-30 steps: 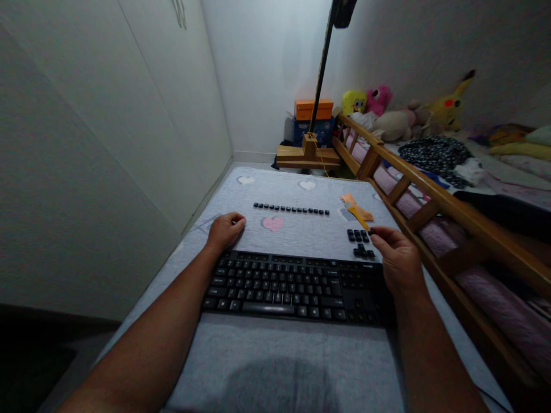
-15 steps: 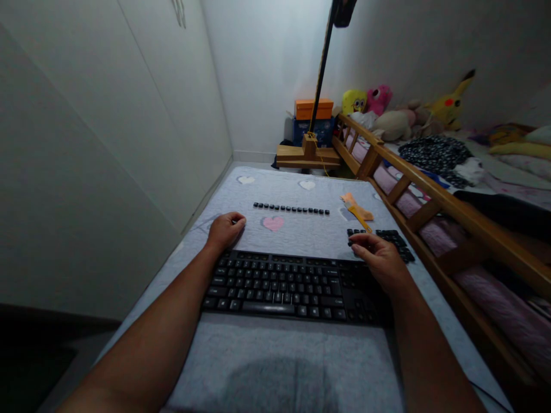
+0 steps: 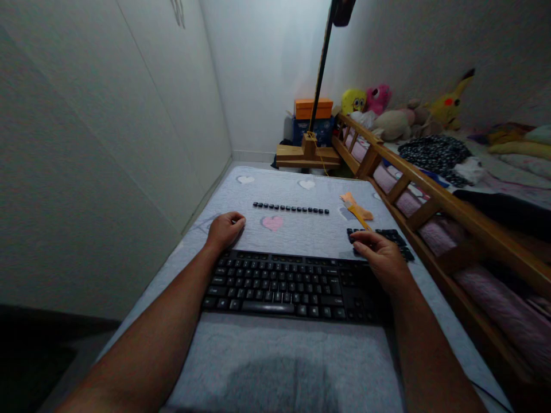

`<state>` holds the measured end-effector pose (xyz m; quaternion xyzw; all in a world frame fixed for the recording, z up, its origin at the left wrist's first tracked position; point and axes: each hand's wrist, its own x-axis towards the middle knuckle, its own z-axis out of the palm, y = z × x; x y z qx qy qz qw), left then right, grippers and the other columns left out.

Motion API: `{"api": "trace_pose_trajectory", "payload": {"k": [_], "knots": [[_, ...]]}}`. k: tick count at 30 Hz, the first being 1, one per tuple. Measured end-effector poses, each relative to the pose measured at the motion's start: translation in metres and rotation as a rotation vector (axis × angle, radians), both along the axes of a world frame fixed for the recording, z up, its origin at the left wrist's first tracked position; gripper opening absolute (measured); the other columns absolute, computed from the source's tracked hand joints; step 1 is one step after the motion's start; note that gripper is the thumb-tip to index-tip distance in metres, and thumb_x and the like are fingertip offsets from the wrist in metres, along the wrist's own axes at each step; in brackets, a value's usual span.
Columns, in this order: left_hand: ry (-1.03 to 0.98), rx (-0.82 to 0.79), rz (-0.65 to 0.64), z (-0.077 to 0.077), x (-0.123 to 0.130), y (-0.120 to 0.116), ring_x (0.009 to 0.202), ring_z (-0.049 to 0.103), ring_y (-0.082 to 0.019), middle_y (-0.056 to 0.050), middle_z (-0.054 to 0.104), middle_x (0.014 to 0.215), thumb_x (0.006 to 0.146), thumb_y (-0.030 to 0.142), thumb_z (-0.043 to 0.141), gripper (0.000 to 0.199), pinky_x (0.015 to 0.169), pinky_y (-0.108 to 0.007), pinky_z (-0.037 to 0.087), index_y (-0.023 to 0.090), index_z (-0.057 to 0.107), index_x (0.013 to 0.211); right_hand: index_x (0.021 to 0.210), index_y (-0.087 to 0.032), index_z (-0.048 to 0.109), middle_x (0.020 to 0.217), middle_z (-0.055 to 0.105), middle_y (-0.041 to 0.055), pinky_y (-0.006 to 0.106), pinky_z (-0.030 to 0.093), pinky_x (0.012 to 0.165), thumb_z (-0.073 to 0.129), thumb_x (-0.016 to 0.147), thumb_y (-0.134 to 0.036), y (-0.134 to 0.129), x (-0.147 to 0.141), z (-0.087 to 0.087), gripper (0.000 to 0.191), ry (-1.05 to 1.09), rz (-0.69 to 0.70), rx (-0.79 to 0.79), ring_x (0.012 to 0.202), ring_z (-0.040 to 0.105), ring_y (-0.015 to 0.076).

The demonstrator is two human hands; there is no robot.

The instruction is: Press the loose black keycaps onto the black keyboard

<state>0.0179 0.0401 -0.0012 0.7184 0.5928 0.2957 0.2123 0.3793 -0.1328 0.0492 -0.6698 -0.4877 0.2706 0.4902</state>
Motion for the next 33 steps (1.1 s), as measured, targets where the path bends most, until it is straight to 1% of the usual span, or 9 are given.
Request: {"api": "trace_pose_trajectory", "payload": {"k": [8, 13, 21, 24, 29, 33], "knots": [[-0.008, 0.006, 0.005, 0.001, 0.0, -0.001, 0.079, 0.065, -0.021, -0.007, 0.074, 0.089, 0.076, 0.042, 0.051, 0.033, 0.075, -0.031, 0.046, 0.017, 0.072, 0.085, 0.089, -0.019, 0.071, 0.086, 0.07, 0.0042, 0.037, 0.048, 0.082, 0.073, 0.066, -0.039, 0.001, -0.001, -0.001, 0.03, 0.019, 0.01, 0.004, 0.081, 0.062, 0.0194], [-0.007, 0.006, 0.001, 0.0, 0.0, 0.0, 0.078, 0.065, -0.021, -0.007, 0.074, 0.089, 0.076, 0.042, 0.051, 0.034, 0.073, -0.03, 0.046, 0.017, 0.072, 0.084, 0.089, -0.019, 0.071, 0.085, 0.069, 0.004, 0.036, 0.049, 0.08, 0.073, 0.066, -0.039, 0.001, -0.001, 0.0, 0.03, -0.002, 0.015, 0.006, 0.079, 0.061, 0.019], [-0.013, 0.002, 0.003, -0.001, 0.0, 0.001, 0.077, 0.065, -0.02, -0.006, 0.074, 0.088, 0.076, 0.041, 0.051, 0.032, 0.073, -0.03, 0.046, 0.017, 0.072, 0.083, 0.09, -0.019, 0.071, 0.082, 0.068, 0.0027, 0.034, 0.048, 0.076, 0.073, 0.067, -0.038, 0.001, 0.0, -0.004, 0.029, -0.002, 0.023, 0.006, 0.077, 0.061, 0.0175], [-0.014, 0.007, 0.007, -0.001, 0.0, 0.0, 0.078, 0.065, -0.021, -0.007, 0.074, 0.088, 0.076, 0.042, 0.052, 0.032, 0.074, -0.03, 0.046, 0.017, 0.072, 0.084, 0.089, -0.019, 0.071, 0.082, 0.068, 0.0026, 0.034, 0.048, 0.075, 0.074, 0.066, -0.039, 0.0, 0.001, -0.001, 0.03, 0.024, -0.022, 0.02, 0.076, 0.061, 0.0175], [-0.015, 0.008, 0.002, 0.0, 0.0, 0.0, 0.079, 0.065, -0.021, -0.007, 0.074, 0.088, 0.077, 0.042, 0.051, 0.033, 0.076, -0.031, 0.047, 0.017, 0.072, 0.084, 0.088, -0.021, 0.071, 0.083, 0.069, 0.0016, 0.033, 0.048, 0.076, 0.074, 0.066, -0.038, -0.002, 0.005, 0.006, 0.027, 0.126, -0.147, 0.14, 0.078, 0.061, 0.0174], [-0.012, 0.005, -0.006, 0.0, 0.0, 0.0, 0.078, 0.065, -0.021, -0.007, 0.074, 0.088, 0.077, 0.042, 0.051, 0.033, 0.075, -0.03, 0.047, 0.018, 0.072, 0.084, 0.086, -0.022, 0.071, 0.081, 0.067, -0.0001, 0.032, 0.047, 0.078, 0.076, 0.066, -0.035, -0.002, 0.011, 0.004, 0.024, 0.187, -0.159, 0.197, 0.078, 0.06, 0.0161]]}}
